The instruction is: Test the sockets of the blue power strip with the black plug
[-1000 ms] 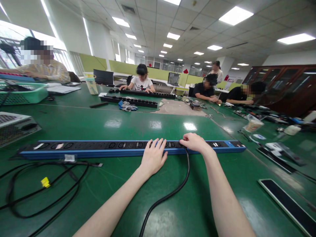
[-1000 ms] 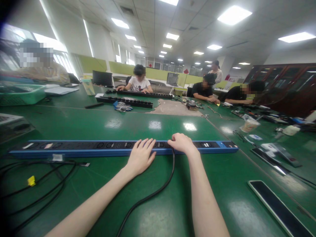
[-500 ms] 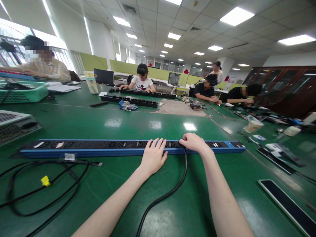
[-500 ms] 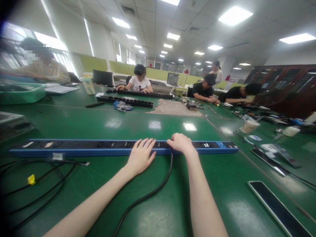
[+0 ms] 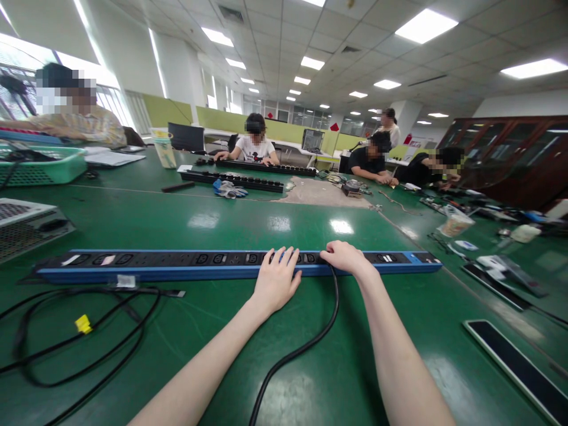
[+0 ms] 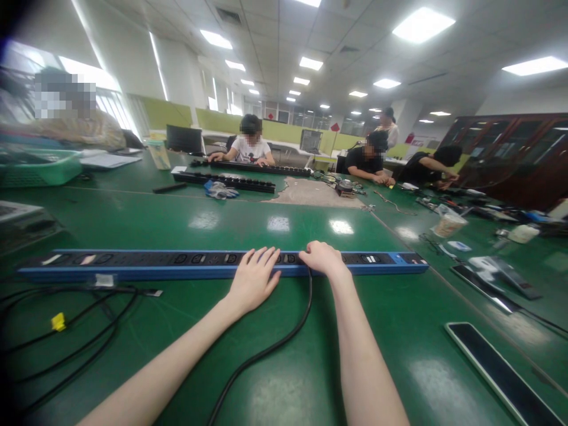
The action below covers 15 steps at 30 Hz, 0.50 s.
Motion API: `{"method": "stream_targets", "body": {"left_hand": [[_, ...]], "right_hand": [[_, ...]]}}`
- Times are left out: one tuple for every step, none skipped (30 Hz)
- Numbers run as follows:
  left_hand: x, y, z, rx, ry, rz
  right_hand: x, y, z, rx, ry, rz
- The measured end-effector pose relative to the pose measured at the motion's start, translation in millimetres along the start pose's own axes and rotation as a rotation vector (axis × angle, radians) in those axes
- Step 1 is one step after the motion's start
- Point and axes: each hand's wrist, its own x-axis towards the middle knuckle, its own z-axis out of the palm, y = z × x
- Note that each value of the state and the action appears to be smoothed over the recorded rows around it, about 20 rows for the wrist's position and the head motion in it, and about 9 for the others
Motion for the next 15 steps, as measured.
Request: {"method": "stream_targets", "body": {"left_hand": [[0.0,0.0,0.0,0.001,0.001,0.0],[-0.1,0.0,0.0,0.002,0.004,-0.001],[-0.2,0.0,0.1,0.002,0.006,-0.002],[-0.3,0.0,0.2,0.002,0.008,-0.002],[-0.4,0.1,0.4,0.0,0.011,-0.001],[-0.5,0.2,0.5,-0.002,0.014,-0.001],[-0.5,0.3,0.6,-0.004,0.016,-0.002],[-0.5,0.5,0.6,-0.006,0.017,-0.004],[-0.5,0.7,0.5,-0.006,0.014,-0.006],[-0.4,1.0,0.2,-0.006,0.011,-0.007],[-0.3,1.2,-0.3,-0.005,0.006,-0.006],[-0.3,1.4,-0.8,-0.005,0.002,-0.005],[-0.3,1.5,-1.4,-0.004,-0.001,-0.004],[-0.3,1.5,-1.9,-0.004,-0.004,-0.002],[-0.2,1.5,-2.4,-0.003,-0.005,-0.001]], "right_hand": [[-1.2,-0.3,0.2,-0.012,0.003,-0.006],[-2.1,-0.6,0.1,-0.025,0.006,-0.011],[-2.4,-0.9,-0.2,-0.037,0.008,-0.016],[-2.2,-1.2,-0.8,-0.046,0.009,-0.021],[-1.5,-1.6,-1.6,-0.053,0.005,-0.025],[-0.5,-1.9,-2.3,-0.059,-0.003,-0.029],[0.5,-2.1,-2.8,-0.065,-0.012,-0.031],[1.1,-2.1,-2.9,-0.073,-0.021,-0.033],[1.1,-2.0,-2.5,-0.081,-0.026,-0.035],[0.4,-1.6,-1.4,-0.088,-0.023,-0.037],[-0.7,-1.1,0.2,-0.091,-0.013,-0.043],[-2.2,-0.4,2.1,-0.088,0.001,-0.048],[-3.5,0.2,4.0,-0.081,0.015,-0.055],[-4.4,0.8,5.7,-0.071,0.027,-0.06],[-4.4,1.2,6.8,-0.063,0.034,-0.059]]}}
